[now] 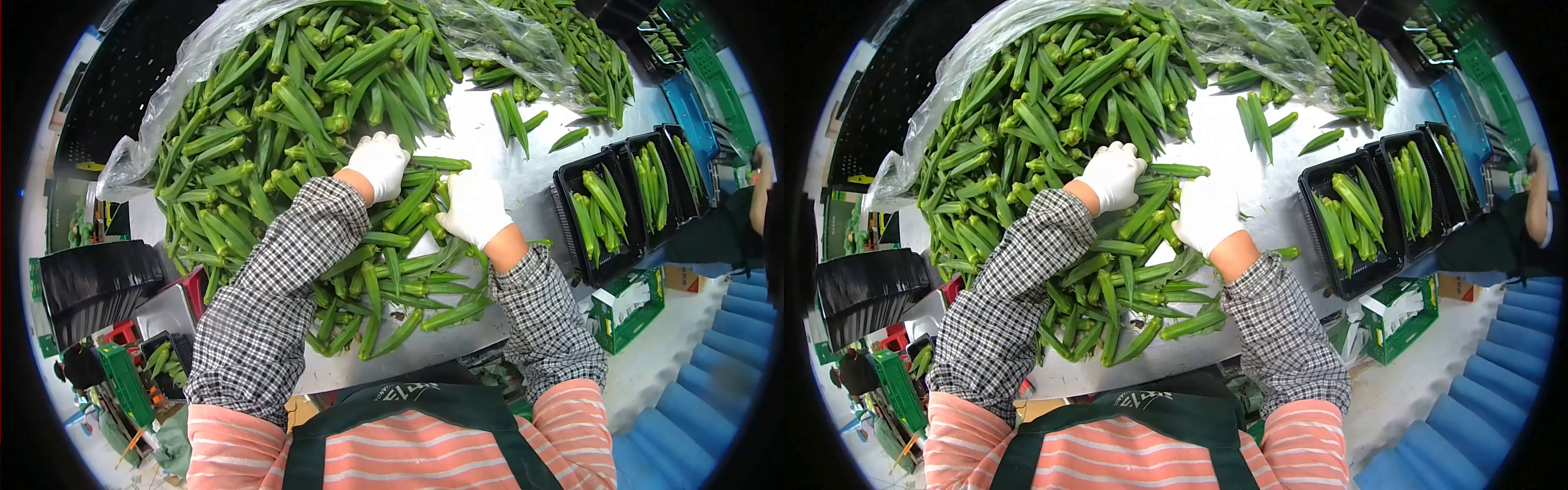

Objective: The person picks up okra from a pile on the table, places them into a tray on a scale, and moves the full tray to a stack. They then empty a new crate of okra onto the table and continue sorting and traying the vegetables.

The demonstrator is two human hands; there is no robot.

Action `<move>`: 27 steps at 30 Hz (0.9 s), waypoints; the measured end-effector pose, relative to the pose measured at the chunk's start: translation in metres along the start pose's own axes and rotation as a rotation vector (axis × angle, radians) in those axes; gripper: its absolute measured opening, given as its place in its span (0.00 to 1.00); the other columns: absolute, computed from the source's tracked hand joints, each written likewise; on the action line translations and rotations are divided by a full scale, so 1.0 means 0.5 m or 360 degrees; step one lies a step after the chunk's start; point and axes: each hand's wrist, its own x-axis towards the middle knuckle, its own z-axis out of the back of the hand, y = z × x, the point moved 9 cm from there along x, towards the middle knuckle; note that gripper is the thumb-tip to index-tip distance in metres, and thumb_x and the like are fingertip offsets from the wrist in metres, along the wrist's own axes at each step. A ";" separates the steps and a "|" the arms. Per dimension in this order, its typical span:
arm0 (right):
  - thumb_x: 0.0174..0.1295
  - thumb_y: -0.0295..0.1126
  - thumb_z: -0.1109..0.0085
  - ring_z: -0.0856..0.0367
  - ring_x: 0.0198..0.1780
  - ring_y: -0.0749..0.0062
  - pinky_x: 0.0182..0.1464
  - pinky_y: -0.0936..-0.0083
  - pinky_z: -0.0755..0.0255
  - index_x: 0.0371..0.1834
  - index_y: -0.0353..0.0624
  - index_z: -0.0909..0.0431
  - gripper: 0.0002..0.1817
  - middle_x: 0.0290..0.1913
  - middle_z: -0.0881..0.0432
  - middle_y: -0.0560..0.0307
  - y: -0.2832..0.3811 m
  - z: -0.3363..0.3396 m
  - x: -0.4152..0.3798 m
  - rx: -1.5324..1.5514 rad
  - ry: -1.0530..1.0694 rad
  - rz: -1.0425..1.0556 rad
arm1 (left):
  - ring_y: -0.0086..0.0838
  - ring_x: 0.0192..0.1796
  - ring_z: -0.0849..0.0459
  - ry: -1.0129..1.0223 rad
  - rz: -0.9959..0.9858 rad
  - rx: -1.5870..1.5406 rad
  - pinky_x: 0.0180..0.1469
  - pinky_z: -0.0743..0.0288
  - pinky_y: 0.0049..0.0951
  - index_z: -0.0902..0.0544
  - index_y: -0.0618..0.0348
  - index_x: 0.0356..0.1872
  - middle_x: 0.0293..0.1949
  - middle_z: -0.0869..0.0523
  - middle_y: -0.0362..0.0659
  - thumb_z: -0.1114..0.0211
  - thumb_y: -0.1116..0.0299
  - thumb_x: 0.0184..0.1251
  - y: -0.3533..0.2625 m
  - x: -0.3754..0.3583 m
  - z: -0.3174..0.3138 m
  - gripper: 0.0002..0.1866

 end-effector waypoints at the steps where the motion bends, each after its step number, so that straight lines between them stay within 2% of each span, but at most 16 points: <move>1: 0.46 0.42 0.35 0.21 0.40 0.53 0.44 0.62 0.27 0.35 0.38 0.23 0.19 0.35 0.21 0.46 0.000 -0.003 0.002 -0.0010 -0.0018 -0.0005 | 0.42 0.53 0.27 0.0012 -0.0008 -0.0005 0.56 0.32 0.39 0.18 0.57 0.45 0.47 0.23 0.49 0.36 0.67 0.43 -0.001 0.000 -0.002 0.22; 6: 0.48 0.37 0.38 0.20 0.40 0.54 0.43 0.62 0.28 0.32 0.39 0.23 0.13 0.32 0.20 0.47 0.003 -0.019 0.017 -0.0063 -0.0265 -0.0085 | 0.40 0.53 0.27 -0.0005 -0.0023 -0.0081 0.57 0.34 0.39 0.17 0.55 0.46 0.47 0.21 0.46 0.35 0.66 0.43 0.003 0.003 -0.006 0.22; 9: 0.53 0.35 0.46 0.20 0.42 0.59 0.45 0.63 0.33 0.33 0.44 0.20 0.09 0.35 0.19 0.52 0.008 -0.037 0.031 -0.0157 -0.0215 -0.0199 | 0.40 0.53 0.28 0.0014 -0.0006 -0.0127 0.59 0.36 0.40 0.18 0.54 0.46 0.46 0.19 0.45 0.35 0.66 0.43 0.006 0.006 -0.012 0.22; 15: 0.54 0.37 0.45 0.21 0.44 0.59 0.46 0.63 0.32 0.37 0.44 0.20 0.12 0.36 0.19 0.53 0.014 -0.035 0.035 -0.0240 -0.0138 -0.0214 | 0.41 0.54 0.28 0.0043 -0.0017 -0.0238 0.64 0.42 0.42 0.18 0.53 0.47 0.42 0.17 0.46 0.33 0.65 0.43 0.006 -0.002 -0.005 0.23; 21: 0.50 0.41 0.40 0.22 0.44 0.56 0.48 0.62 0.30 0.37 0.40 0.21 0.17 0.38 0.20 0.48 -0.011 0.003 0.005 0.0250 -0.0518 -0.0236 | 0.42 0.53 0.27 -0.0190 -0.0055 -0.0434 0.67 0.46 0.43 0.19 0.53 0.47 0.39 0.18 0.46 0.30 0.61 0.45 0.009 -0.023 0.031 0.23; 22: 0.51 0.39 0.41 0.21 0.43 0.55 0.47 0.62 0.29 0.42 0.39 0.23 0.18 0.37 0.20 0.47 -0.018 0.006 0.004 0.0312 -0.0558 -0.0234 | 0.41 0.52 0.27 -0.0241 -0.0080 -0.0446 0.66 0.45 0.42 0.18 0.53 0.47 0.39 0.19 0.45 0.30 0.59 0.46 0.007 -0.028 0.040 0.23; 27: 0.53 0.34 0.42 0.19 0.39 0.51 0.43 0.61 0.26 0.48 0.36 0.27 0.20 0.36 0.19 0.45 -0.038 0.029 0.000 0.0662 -0.0729 -0.0266 | 0.39 0.50 0.25 -0.0413 -0.0106 -0.0571 0.63 0.42 0.39 0.18 0.53 0.46 0.39 0.19 0.47 0.29 0.59 0.46 -0.005 -0.048 0.087 0.23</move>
